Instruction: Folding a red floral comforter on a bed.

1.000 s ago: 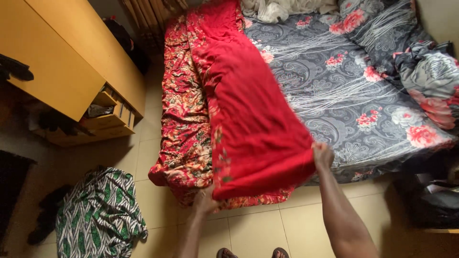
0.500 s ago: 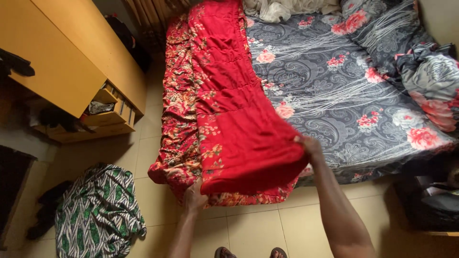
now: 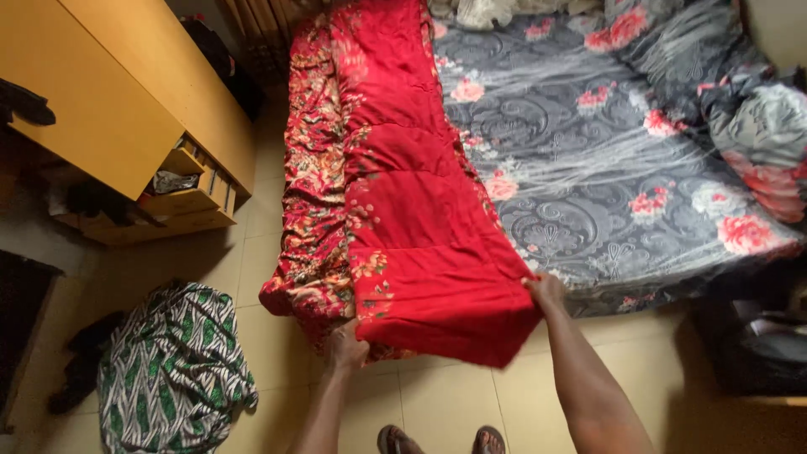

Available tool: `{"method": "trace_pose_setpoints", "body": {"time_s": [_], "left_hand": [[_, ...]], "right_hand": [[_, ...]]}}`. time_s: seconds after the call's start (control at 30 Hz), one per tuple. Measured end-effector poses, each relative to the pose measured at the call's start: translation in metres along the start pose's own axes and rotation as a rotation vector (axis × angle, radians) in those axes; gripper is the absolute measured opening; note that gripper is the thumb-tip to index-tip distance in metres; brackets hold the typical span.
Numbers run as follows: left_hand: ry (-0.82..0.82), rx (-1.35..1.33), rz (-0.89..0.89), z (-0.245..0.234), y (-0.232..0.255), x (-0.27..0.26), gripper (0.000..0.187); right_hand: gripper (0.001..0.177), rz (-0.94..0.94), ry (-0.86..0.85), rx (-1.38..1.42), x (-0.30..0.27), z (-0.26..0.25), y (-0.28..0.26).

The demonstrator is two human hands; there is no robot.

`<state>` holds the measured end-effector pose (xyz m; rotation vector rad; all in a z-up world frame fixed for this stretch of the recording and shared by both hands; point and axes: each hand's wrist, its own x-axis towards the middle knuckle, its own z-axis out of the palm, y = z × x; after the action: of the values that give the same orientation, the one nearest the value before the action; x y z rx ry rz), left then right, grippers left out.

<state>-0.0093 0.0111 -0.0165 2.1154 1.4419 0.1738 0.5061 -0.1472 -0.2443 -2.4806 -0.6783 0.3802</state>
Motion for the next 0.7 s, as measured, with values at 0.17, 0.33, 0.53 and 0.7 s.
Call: {"method": "trace_pose_setpoints", "body": {"time_s": [0.17,0.33,0.53,0.7], "left_hand": [[0.095,0.069,0.025,-0.010,-0.002,0.012,0.079],[0.237,-0.117,0.123,-0.047,0.006,0.027,0.048],[0.559,-0.061,0.333,-0.079,0.020,0.006,0.049],[0.307,0.006,0.069,-0.013,-0.020,-0.017,0.040]], "right_hand": [[0.059,0.104,-0.055,0.012,-0.020,-0.045,-0.058],[0.054,-0.032,-0.062,0.572,-0.029,-0.126,-0.138],[0.043,-0.155,-0.013,0.752,-0.051,-0.125,-0.138],[0.044,-0.020,0.030,0.200,-0.025,-0.011,-0.026]]}}
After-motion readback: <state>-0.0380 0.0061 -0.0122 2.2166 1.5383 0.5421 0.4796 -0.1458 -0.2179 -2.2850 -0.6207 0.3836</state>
